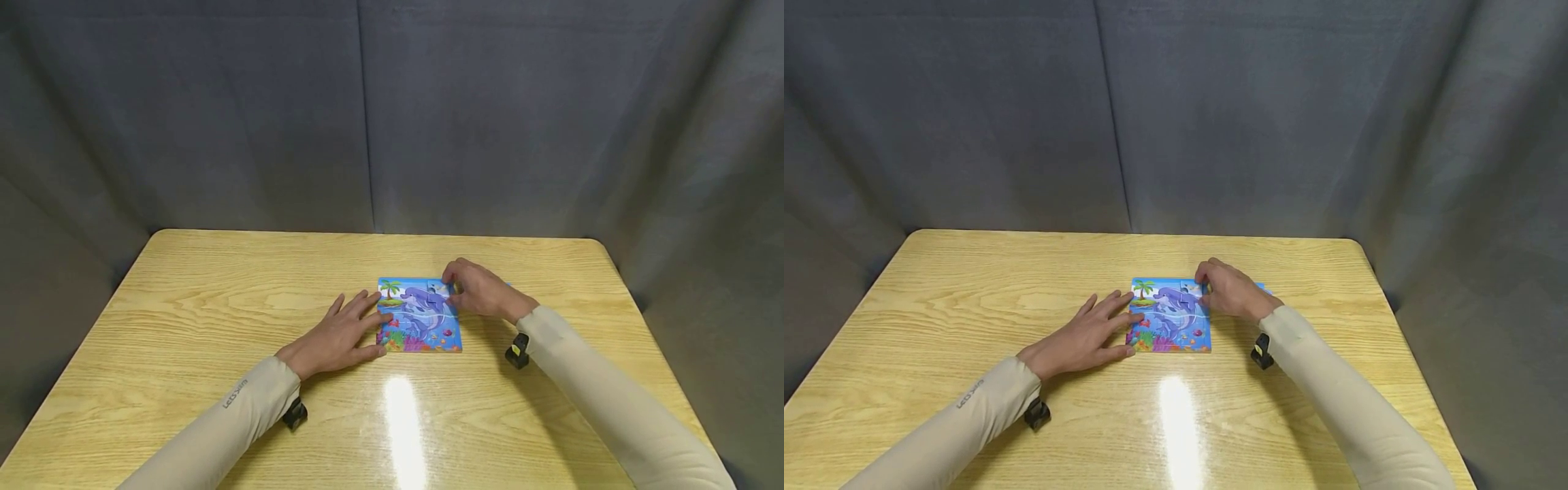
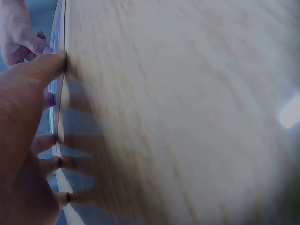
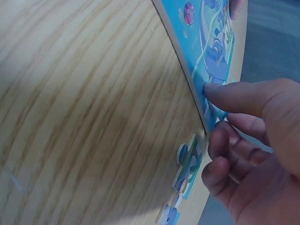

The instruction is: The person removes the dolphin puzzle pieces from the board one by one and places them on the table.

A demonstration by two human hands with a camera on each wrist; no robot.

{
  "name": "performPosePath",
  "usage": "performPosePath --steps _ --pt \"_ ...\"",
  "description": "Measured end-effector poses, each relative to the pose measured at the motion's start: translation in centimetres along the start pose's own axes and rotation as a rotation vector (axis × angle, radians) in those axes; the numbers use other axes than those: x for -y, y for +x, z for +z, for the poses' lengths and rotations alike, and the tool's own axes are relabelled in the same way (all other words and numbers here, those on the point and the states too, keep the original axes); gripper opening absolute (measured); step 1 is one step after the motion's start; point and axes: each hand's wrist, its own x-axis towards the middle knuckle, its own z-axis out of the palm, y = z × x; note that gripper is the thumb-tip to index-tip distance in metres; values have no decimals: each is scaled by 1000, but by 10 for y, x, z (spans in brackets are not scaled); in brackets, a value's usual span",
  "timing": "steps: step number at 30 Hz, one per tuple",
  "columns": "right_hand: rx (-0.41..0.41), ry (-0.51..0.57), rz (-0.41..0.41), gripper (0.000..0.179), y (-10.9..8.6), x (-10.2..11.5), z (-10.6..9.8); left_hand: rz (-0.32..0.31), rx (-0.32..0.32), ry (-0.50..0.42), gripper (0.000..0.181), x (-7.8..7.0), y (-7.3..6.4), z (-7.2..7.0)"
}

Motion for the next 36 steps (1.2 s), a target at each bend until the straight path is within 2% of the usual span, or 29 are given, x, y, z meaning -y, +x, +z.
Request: performPosePath --steps 7,11,19,29,36 --pt "-4 -4 11 42 -2 -1 0 7 -10 2 61 -1 1 -1" --pt "-5 16 8 34 -4 -1 0 4 -2 -2 61 -2 1 -1" --pt "-67 76 3 13 -8 1 -7 8 -10 -3 61 -1 1 -1" --pt "-66 125 -15 10 -14 1 -13 9 -15 -19 61 -1 -1 0" --pt "-64 149 13 11 -22 -5 -20 12 -18 -1 61 -1 -1 0"
